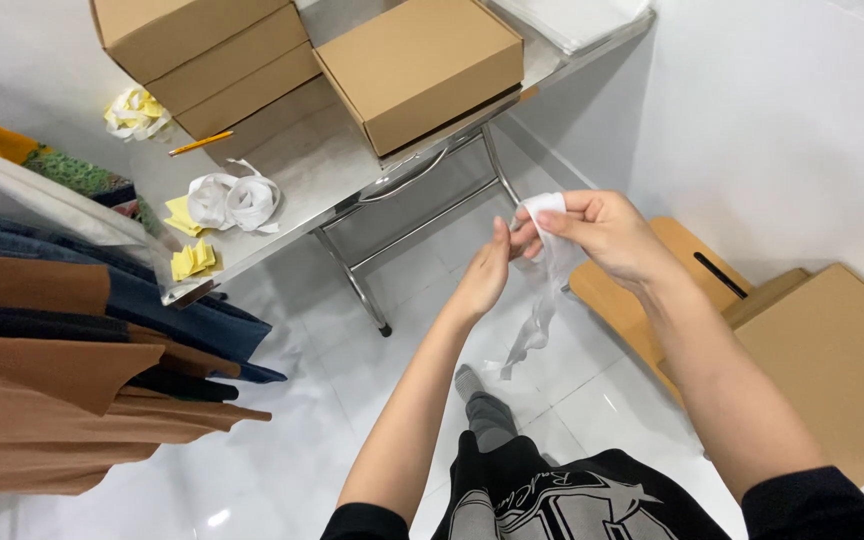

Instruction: The person places a plastic-wrapped item into a cardboard box and closes it. They then tie a white ribbon around the box and attach a yellow sticky note. Later, they open another box, remove a plastic-wrapped orange shirt, hang it on a green hanger, and place it on a clothing rack.

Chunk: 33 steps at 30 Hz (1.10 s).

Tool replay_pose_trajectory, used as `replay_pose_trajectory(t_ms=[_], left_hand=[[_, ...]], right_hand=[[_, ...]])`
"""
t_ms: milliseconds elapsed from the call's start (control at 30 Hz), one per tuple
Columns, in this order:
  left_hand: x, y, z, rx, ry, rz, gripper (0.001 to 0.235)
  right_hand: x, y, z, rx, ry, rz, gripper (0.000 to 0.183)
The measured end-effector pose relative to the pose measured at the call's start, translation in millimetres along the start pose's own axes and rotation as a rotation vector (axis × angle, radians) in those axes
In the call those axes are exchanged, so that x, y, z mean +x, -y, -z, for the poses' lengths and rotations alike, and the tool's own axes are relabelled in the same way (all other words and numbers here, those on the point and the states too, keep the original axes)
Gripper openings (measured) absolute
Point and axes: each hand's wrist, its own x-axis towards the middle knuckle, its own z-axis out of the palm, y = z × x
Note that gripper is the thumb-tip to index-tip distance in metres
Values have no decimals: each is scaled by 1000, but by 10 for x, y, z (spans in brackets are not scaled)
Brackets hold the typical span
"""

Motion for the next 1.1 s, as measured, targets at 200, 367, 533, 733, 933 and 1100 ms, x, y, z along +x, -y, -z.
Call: replay_pose_trajectory(t_ms=[200, 367, 533, 733, 933, 1100], left_hand=[[167, 603, -101, -8, -25, -88, 84], [188, 29, -232, -5, -63, -12, 44], [50, -683, -401, -112, -148, 43, 28], [418, -178, -240, -36, -185, -92, 14], [274, -233, -200, 74, -484, -330, 26], [214, 14, -375, 168, -682, -317, 15]], right_hand=[[76, 124, 23, -1, -64, -25, 30], [84, 355, -55, -39, -97, -19, 35], [124, 428, 3, -45, -112, 9, 36], [200, 329, 163, -59, -92, 37, 36], [225, 324, 319, 11, -123, 94, 36], [184, 372, 306, 2, -181, 83, 33]])
